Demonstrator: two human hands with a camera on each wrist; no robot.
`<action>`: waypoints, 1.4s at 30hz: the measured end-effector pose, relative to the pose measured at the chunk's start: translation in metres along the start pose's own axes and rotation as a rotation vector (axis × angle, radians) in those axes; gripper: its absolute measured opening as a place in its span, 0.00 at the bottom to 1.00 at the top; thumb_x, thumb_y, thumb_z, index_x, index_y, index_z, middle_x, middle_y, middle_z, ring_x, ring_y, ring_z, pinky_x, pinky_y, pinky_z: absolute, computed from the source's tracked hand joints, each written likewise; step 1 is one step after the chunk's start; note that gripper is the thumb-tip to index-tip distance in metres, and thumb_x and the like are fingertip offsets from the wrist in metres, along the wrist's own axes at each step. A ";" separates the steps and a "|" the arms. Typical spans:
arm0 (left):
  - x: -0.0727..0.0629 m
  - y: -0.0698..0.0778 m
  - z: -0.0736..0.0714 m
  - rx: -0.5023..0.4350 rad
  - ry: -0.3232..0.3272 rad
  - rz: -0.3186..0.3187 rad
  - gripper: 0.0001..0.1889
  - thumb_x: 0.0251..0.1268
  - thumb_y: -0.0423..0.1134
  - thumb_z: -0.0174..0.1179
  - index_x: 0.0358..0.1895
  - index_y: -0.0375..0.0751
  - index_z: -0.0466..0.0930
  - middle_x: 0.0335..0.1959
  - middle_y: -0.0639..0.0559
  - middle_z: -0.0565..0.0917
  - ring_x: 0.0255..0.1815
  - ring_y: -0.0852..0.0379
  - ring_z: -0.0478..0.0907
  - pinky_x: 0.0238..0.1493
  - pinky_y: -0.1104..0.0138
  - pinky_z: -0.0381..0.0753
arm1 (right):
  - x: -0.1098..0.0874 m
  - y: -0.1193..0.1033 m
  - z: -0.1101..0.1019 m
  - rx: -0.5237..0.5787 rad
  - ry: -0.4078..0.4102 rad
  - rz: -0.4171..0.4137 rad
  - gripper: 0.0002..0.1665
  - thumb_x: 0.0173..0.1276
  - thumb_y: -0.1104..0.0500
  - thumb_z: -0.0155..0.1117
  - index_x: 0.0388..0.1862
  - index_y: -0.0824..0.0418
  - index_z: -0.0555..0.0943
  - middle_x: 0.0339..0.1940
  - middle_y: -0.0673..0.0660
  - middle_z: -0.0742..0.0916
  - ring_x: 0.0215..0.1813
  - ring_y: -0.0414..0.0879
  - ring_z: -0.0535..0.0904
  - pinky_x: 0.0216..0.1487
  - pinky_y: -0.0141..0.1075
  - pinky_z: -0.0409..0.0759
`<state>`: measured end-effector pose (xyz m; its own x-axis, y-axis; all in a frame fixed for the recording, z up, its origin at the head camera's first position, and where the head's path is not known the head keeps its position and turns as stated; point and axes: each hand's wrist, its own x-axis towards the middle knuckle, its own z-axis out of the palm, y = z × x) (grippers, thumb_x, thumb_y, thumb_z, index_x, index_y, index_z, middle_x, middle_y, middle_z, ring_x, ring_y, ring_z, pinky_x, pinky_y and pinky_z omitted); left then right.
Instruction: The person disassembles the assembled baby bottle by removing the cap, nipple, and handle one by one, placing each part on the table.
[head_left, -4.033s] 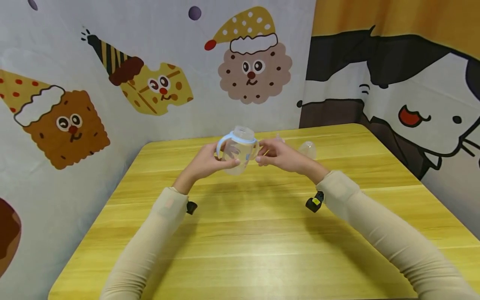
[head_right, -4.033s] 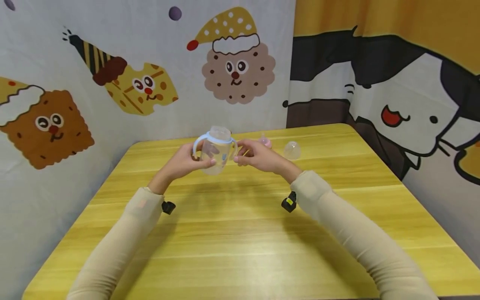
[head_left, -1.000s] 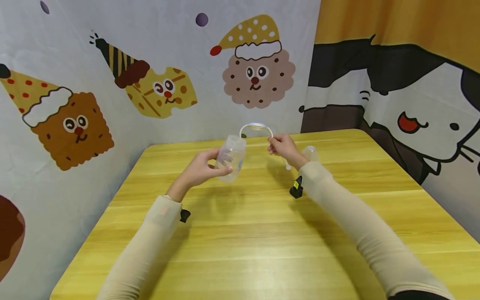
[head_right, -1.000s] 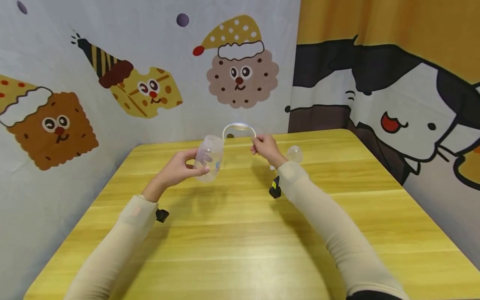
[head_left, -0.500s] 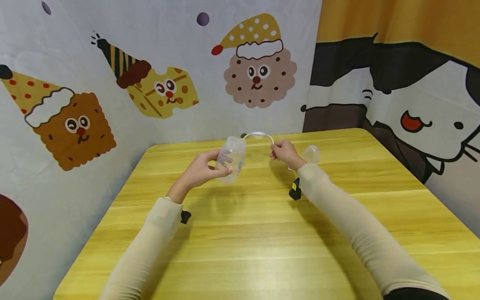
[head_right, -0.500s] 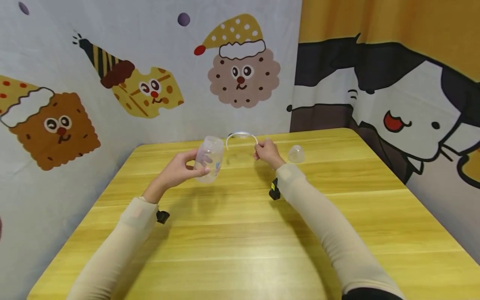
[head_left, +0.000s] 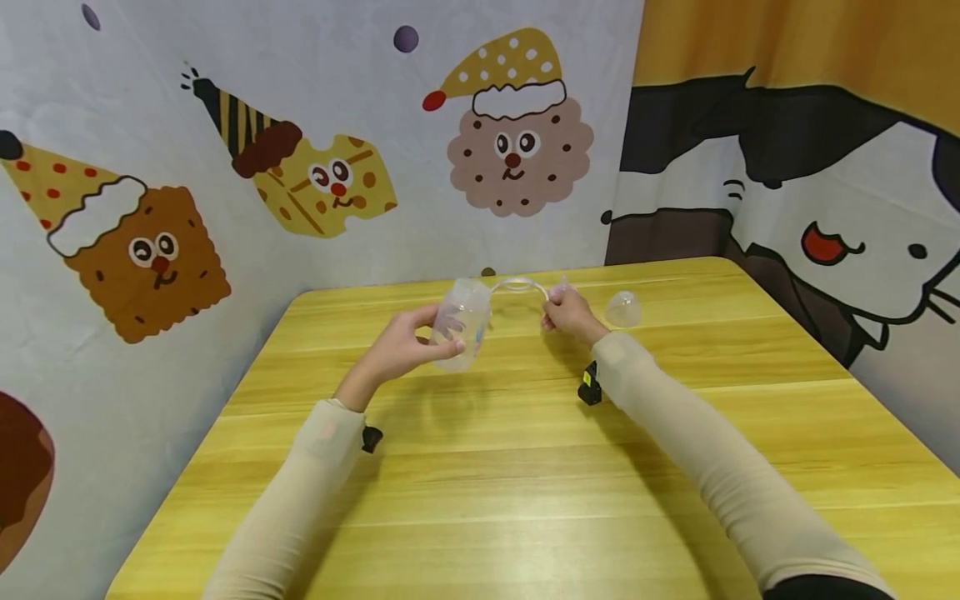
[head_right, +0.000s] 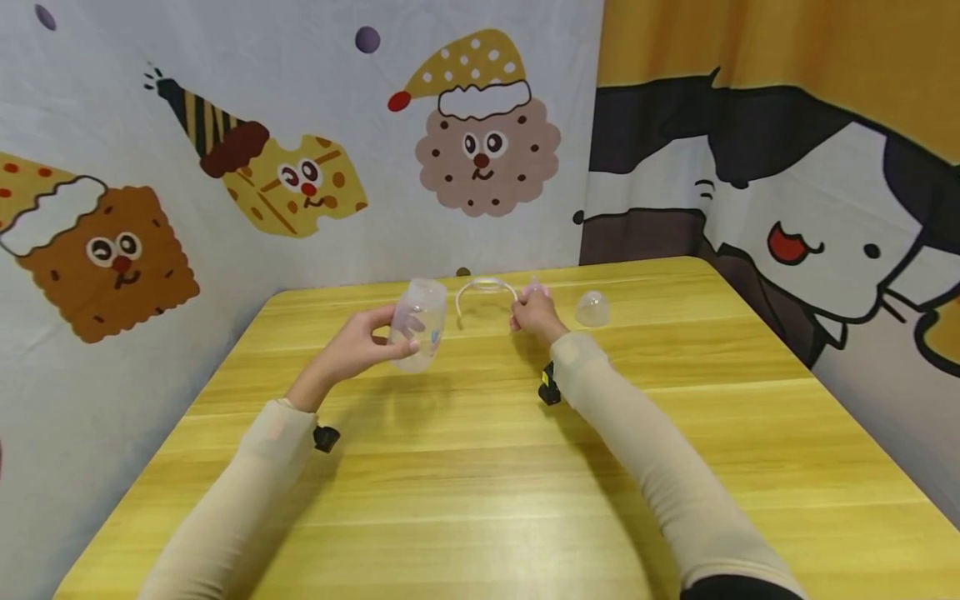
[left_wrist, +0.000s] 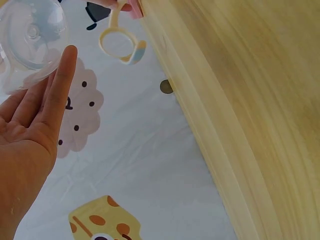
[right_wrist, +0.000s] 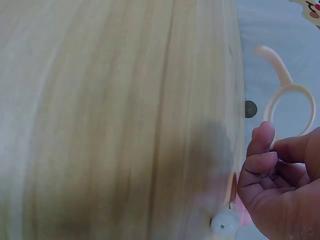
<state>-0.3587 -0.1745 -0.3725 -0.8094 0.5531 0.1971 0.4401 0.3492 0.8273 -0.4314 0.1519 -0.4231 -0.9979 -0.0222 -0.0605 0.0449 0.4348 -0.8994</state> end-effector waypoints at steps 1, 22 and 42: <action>0.000 0.000 0.000 -0.001 0.001 -0.001 0.29 0.68 0.46 0.74 0.70 0.43 0.80 0.59 0.47 0.85 0.49 0.47 0.88 0.47 0.56 0.89 | 0.000 0.001 0.001 -0.004 -0.006 0.002 0.21 0.86 0.64 0.49 0.61 0.83 0.77 0.25 0.55 0.85 0.26 0.39 0.83 0.33 0.30 0.84; -0.004 -0.009 0.003 -0.011 -0.011 -0.003 0.30 0.69 0.46 0.74 0.71 0.44 0.79 0.57 0.48 0.86 0.55 0.49 0.83 0.50 0.56 0.89 | 0.000 0.006 0.012 -0.116 -0.056 -0.027 0.16 0.85 0.67 0.48 0.44 0.77 0.80 0.23 0.54 0.84 0.24 0.37 0.81 0.32 0.28 0.84; -0.005 -0.004 0.000 -0.002 0.006 -0.031 0.30 0.69 0.46 0.74 0.71 0.43 0.78 0.59 0.46 0.86 0.52 0.46 0.87 0.50 0.54 0.89 | 0.002 0.008 0.011 -0.156 -0.049 -0.015 0.14 0.85 0.65 0.51 0.45 0.76 0.79 0.24 0.55 0.85 0.24 0.38 0.81 0.30 0.27 0.81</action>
<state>-0.3565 -0.1793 -0.3770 -0.8249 0.5377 0.1742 0.4138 0.3645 0.8342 -0.4324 0.1449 -0.4351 -0.9948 -0.0716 -0.0722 0.0187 0.5689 -0.8222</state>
